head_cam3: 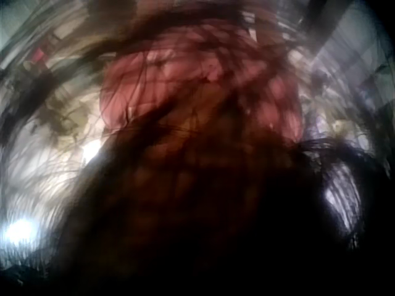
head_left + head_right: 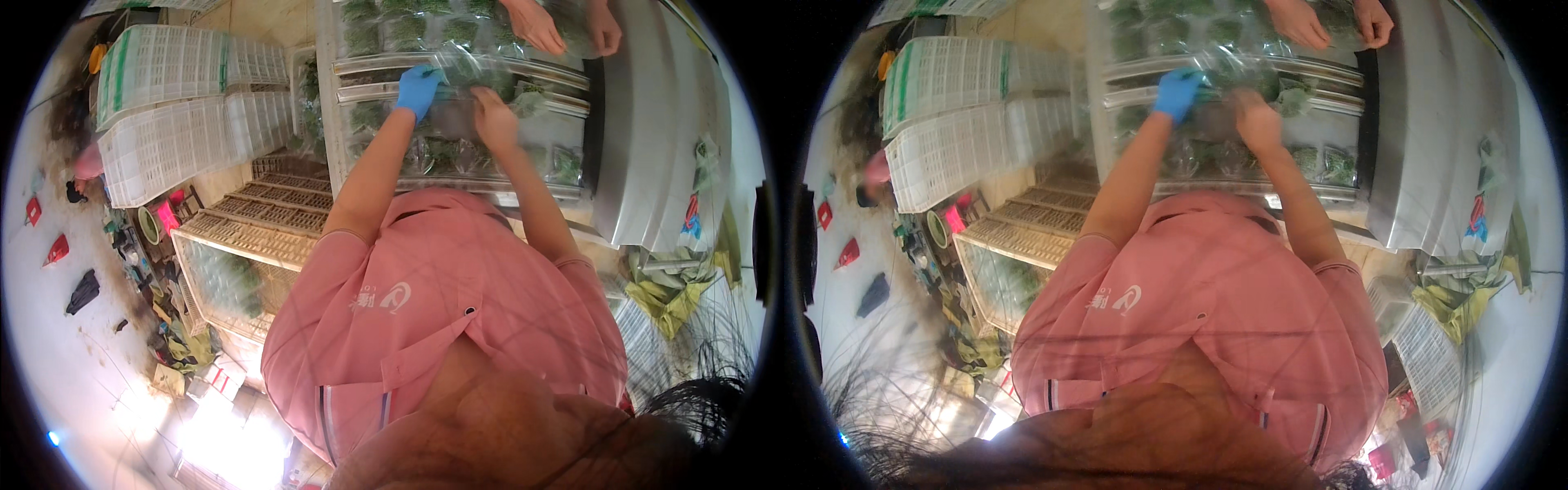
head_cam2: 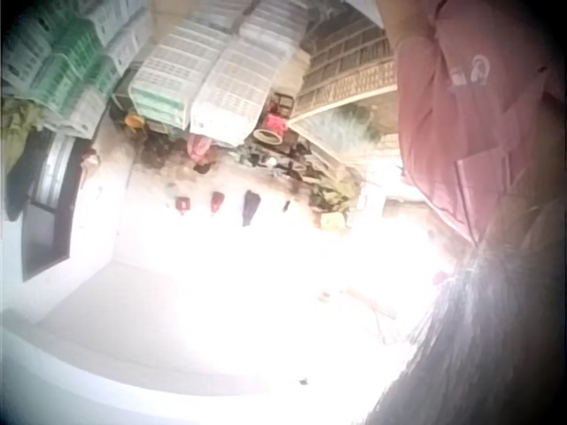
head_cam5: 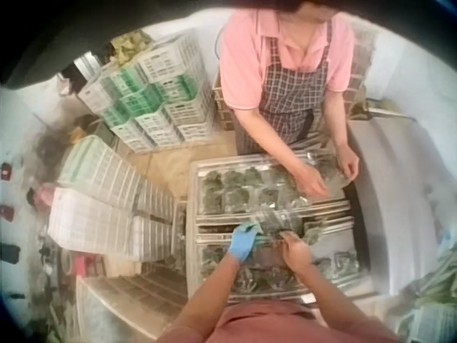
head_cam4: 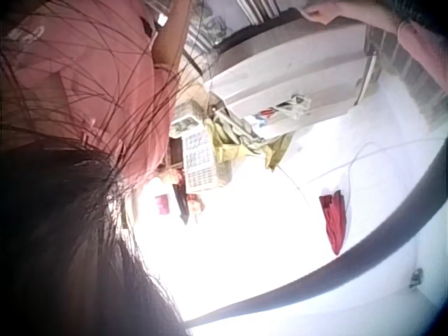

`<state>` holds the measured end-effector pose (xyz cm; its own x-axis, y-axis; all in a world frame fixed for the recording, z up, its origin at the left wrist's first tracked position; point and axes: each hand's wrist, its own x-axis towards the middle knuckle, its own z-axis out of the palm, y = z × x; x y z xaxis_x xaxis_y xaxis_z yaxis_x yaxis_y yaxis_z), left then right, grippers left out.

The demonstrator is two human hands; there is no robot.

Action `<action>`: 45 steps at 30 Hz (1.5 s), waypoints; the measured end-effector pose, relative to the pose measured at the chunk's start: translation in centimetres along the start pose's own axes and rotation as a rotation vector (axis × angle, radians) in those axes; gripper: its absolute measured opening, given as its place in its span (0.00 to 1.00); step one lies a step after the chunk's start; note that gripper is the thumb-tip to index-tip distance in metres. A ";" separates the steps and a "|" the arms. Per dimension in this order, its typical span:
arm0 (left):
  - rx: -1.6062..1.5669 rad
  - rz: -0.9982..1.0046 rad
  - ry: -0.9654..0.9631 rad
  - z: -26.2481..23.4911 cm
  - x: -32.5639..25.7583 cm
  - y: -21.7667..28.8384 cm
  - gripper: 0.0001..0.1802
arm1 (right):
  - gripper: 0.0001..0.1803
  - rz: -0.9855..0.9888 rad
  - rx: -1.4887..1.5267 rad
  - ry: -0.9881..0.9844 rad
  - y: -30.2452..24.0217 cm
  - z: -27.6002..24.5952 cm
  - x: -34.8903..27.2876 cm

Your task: The person places green leafy vegetables into small plastic bags and arranges them in a metal tray. Another person assists by placing additional bags into the tray. The person continues to fill and organize the bags throughout the clip.

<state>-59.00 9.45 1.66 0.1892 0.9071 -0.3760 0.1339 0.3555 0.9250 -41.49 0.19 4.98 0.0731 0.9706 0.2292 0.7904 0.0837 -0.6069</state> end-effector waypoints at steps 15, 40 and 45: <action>0.537 0.143 0.053 -3.3 -7.9 1.0 0.13 | 0.11 0.278 0.294 -0.039 -2.1 -1.5 -1.8; 1.123 0.376 0.009 1.8 0.7 -0.3 0.12 | 0.19 0.052 -0.125 -0.231 -0.8 -0.7 -4.2; 1.178 0.292 -0.243 1.8 0.8 2.6 0.13 | 0.15 0.018 -0.163 -0.246 -1.6 -1.1 -3.6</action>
<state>-56.79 10.67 3.71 0.5180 0.8081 -0.2805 0.8258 -0.3869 0.4103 -42.39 -3.66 5.99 -0.0459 0.9988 0.0165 0.8790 0.0482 -0.4744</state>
